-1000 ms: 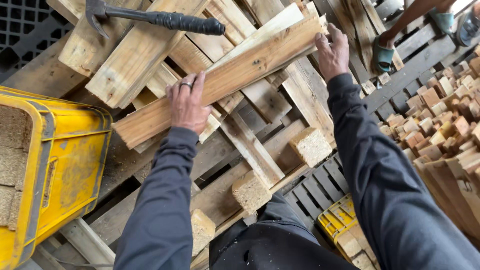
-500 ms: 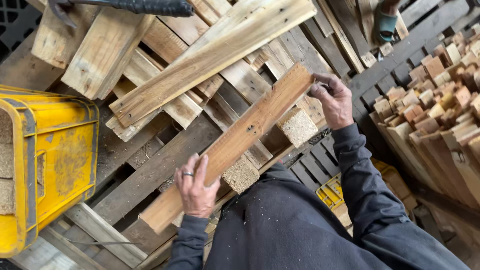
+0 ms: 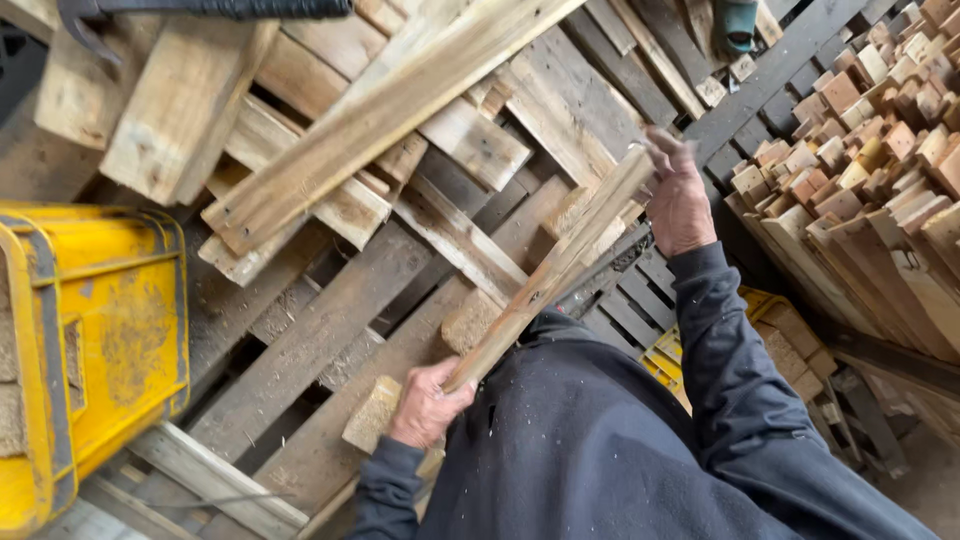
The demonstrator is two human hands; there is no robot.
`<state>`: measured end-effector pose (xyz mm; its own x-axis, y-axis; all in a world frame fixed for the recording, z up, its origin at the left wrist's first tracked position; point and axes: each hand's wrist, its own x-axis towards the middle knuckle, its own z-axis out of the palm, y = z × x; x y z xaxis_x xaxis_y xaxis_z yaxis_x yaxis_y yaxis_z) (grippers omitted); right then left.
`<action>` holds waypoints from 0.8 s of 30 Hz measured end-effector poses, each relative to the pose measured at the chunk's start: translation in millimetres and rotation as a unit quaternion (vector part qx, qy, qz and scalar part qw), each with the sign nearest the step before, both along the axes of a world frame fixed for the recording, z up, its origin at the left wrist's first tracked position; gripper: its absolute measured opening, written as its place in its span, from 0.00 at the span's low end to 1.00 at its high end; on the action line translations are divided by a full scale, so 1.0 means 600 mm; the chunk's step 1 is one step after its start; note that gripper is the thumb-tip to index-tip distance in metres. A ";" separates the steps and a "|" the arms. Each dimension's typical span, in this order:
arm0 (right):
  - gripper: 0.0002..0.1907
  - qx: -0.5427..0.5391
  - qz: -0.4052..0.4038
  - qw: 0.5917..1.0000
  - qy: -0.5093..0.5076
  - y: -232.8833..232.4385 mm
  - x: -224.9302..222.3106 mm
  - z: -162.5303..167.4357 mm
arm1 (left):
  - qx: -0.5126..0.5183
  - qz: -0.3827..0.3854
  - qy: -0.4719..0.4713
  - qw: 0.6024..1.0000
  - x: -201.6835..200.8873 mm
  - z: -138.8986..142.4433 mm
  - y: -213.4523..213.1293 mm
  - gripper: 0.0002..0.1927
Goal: The person repeatedly picks up wooden planks from a stack, inspects them, and places them on a pallet. They also use a hammer to remove nails from a plank and place the removed nails into a yellow crate. The person then picks up small wooden blocks from the crate and places them on the pallet.
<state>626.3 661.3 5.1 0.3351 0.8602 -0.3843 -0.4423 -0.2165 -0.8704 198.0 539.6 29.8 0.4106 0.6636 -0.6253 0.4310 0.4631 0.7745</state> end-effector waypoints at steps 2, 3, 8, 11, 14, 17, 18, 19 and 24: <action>0.27 0.030 0.073 0.996 -0.035 -0.009 -0.009 0.010 | -0.067 -0.051 0.011 0.996 -0.017 -0.002 0.016 0.24; 0.25 0.030 0.072 0.995 -0.057 -0.012 -0.011 0.011 | 0.017 -0.045 -0.018 0.999 -0.023 -0.004 0.022 0.25; 0.21 -0.039 0.127 0.967 -0.219 -0.034 -0.018 -0.012 | 0.096 -0.005 0.174 0.980 -0.021 -0.036 0.018 0.26; 0.27 -0.094 0.164 0.942 -0.278 -0.057 -0.039 -0.040 | 0.085 -0.017 0.276 0.957 -0.014 -0.077 -0.012 0.26; 0.28 -0.048 0.185 0.938 -0.288 -0.069 -0.068 -0.071 | 0.376 -0.041 0.338 0.862 -0.009 -0.119 -0.037 0.25; 0.30 -0.115 0.227 0.913 -0.318 -0.080 -0.069 -0.083 | 0.387 -0.072 0.385 0.835 -0.006 -0.136 -0.045 0.28; 0.34 -0.099 0.213 0.926 -0.296 -0.085 -0.065 -0.081 | 0.378 -0.070 0.386 0.839 0.000 -0.137 -0.042 0.30; 0.37 -0.084 0.194 0.939 -0.273 -0.092 -0.060 -0.078 | 0.371 -0.072 0.385 0.842 0.007 -0.134 -0.036 0.32; 0.49 -0.052 0.191 0.897 -0.395 -0.151 -0.031 -0.075 | 0.403 -0.092 0.309 0.857 0.100 -0.112 0.016 0.45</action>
<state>607.5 570.5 -39.7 0.2267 0.9435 -0.2416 0.4271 -0.3192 -0.8460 258.1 549.0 -37.5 0.3103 0.9416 -0.1306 0.8820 -0.2339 0.4091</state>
